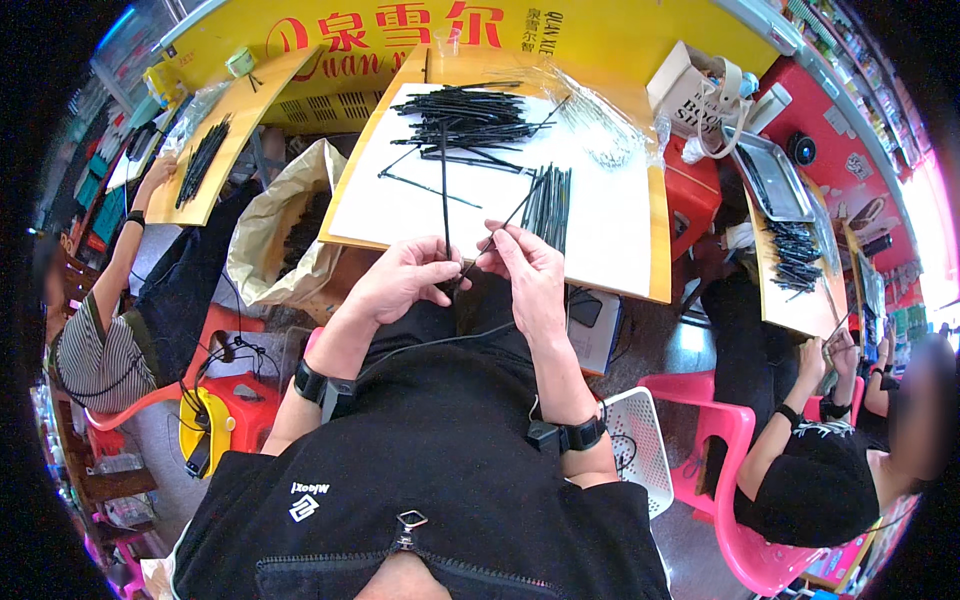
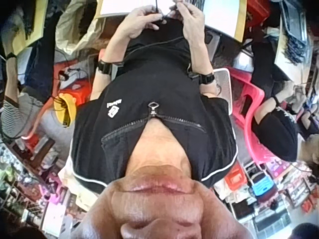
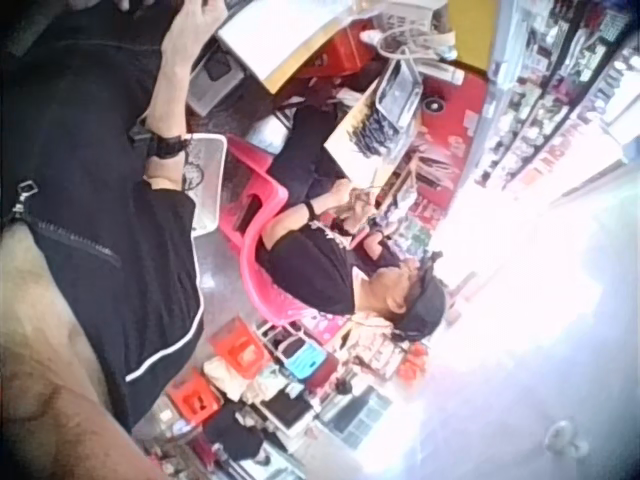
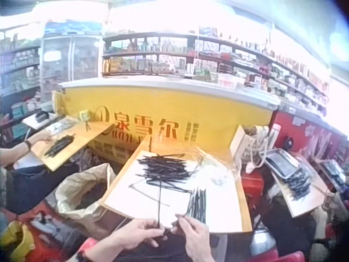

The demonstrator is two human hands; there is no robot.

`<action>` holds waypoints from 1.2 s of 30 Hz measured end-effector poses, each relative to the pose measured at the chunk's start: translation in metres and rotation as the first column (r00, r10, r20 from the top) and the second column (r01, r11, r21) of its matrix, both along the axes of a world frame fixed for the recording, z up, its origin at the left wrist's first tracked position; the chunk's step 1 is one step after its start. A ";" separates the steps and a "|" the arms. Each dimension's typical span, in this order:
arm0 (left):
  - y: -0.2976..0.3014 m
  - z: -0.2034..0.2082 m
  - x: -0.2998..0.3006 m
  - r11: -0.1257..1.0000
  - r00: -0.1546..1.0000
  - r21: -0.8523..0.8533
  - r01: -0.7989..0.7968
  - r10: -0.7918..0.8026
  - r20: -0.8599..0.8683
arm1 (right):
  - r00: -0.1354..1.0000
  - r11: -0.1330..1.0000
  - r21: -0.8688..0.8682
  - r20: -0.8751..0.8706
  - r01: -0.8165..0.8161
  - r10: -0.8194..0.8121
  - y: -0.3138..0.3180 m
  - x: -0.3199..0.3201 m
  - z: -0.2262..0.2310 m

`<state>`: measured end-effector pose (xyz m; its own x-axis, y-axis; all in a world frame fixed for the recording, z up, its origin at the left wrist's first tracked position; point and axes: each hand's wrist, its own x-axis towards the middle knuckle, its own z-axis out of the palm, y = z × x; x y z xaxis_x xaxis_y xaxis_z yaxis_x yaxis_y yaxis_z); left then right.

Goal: Assembling small black plastic components by hand at a workbench.

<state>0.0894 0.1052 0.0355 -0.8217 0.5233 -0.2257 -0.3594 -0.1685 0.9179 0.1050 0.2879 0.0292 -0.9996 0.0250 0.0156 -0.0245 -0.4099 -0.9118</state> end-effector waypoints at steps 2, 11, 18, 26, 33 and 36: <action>0.000 -0.005 0.000 0.997 0.999 0.058 0.047 -0.047 0.003 | 1.000 1.000 -0.003 -0.005 -0.024 0.024 0.001 0.000 0.000; 0.001 -0.004 0.001 1.000 1.000 0.022 -0.003 0.003 0.017 | 0.993 0.995 0.039 -0.068 -0.092 0.094 0.002 -0.001 -0.006; 0.006 -0.002 -0.001 0.992 0.999 -0.125 -0.008 0.014 0.043 | 0.997 0.990 0.142 -0.080 0.022 -0.010 -0.003 0.001 -0.004; 0.009 -0.015 -0.008 0.976 0.994 -0.196 0.096 -0.086 0.060 | 0.985 0.924 0.350 -0.136 0.151 -0.109 -0.004 -0.001 -0.018; 0.021 -0.023 -0.010 0.981 0.997 -0.189 0.038 -0.050 -0.057 | 0.992 0.931 0.345 0.004 0.120 -0.129 0.008 -0.011 -0.022; 0.036 -0.026 -0.031 0.967 0.996 -0.253 0.007 -0.029 -0.082 | 0.954 0.894 0.334 -0.067 0.298 -0.292 0.025 -0.015 -0.022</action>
<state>0.0584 0.1416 0.0095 -0.8342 0.4733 -0.2829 -0.2798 0.0787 0.9568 0.0899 0.3133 0.0074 -0.9467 0.3091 0.0904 -0.1113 -0.0508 -0.9925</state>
